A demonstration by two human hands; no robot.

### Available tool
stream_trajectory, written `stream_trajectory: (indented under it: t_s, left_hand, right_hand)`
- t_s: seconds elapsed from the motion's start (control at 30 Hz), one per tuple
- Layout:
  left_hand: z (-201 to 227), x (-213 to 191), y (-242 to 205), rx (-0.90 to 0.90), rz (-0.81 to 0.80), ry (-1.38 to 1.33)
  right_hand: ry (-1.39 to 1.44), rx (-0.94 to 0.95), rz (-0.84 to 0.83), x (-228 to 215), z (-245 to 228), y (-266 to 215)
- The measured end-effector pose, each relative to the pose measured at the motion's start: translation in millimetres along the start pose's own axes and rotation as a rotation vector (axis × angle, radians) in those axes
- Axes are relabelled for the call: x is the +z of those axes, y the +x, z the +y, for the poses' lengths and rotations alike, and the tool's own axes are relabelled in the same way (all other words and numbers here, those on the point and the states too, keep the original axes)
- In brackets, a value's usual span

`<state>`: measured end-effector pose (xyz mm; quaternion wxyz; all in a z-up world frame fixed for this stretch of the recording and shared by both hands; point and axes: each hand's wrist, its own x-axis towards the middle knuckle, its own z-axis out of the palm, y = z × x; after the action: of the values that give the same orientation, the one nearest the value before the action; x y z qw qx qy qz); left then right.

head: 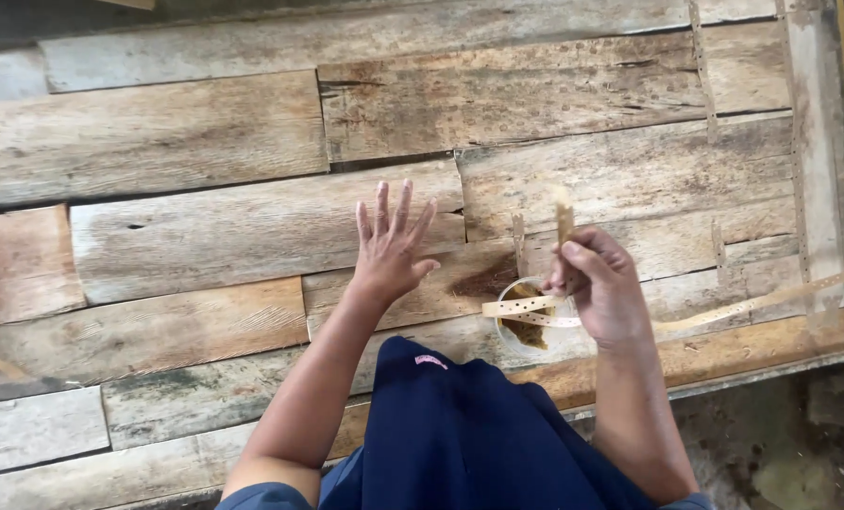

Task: The person repeatedly applies a brown paste from a plastic container onto thin bamboo strips using their fingers, then rubs the paste into the surface of a wooden board. The person handles the bamboo strips one at a time, spreading the substance and pressing it into the wood.

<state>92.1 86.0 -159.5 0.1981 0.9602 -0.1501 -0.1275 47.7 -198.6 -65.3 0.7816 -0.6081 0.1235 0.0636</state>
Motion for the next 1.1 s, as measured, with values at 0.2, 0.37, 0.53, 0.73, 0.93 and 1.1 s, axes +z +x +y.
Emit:
stream_trajectory:
  t_s: [0.2, 0.37, 0.53, 0.73, 0.93, 1.1]
  left_hand:
    - [-9.2, 14.3, 7.8, 0.019, 0.054, -0.019]
    - [-18.1, 28.5, 12.8, 0.043, 0.092, -0.02]
    - [-18.0, 25.7, 14.3, 0.042, 0.076, -0.036]
    - [-12.0, 23.4, 20.2, 0.014, 0.104, -0.171]
    - [16.2, 2.7, 68.5, -0.252, 0.187, -1.156]
    - [29.0, -19.8, 88.1, -0.456, 0.016, -1.691]
  right_hand:
    - [-0.015, -0.027, -0.038, 9.0, -5.6, 2.5]
    - [-0.031, 0.026, -0.067, 10.8, 12.4, 11.4]
    - [-0.084, 0.051, -0.085, 19.0, 12.0, 19.5]
    - [-0.081, 0.17, -0.152, 30.4, 21.4, 44.7]
    - [-0.144, 0.287, -0.238, 62.0, 24.5, 69.6]
    - [-0.123, 0.265, -0.192, 70.4, 38.0, 74.8]
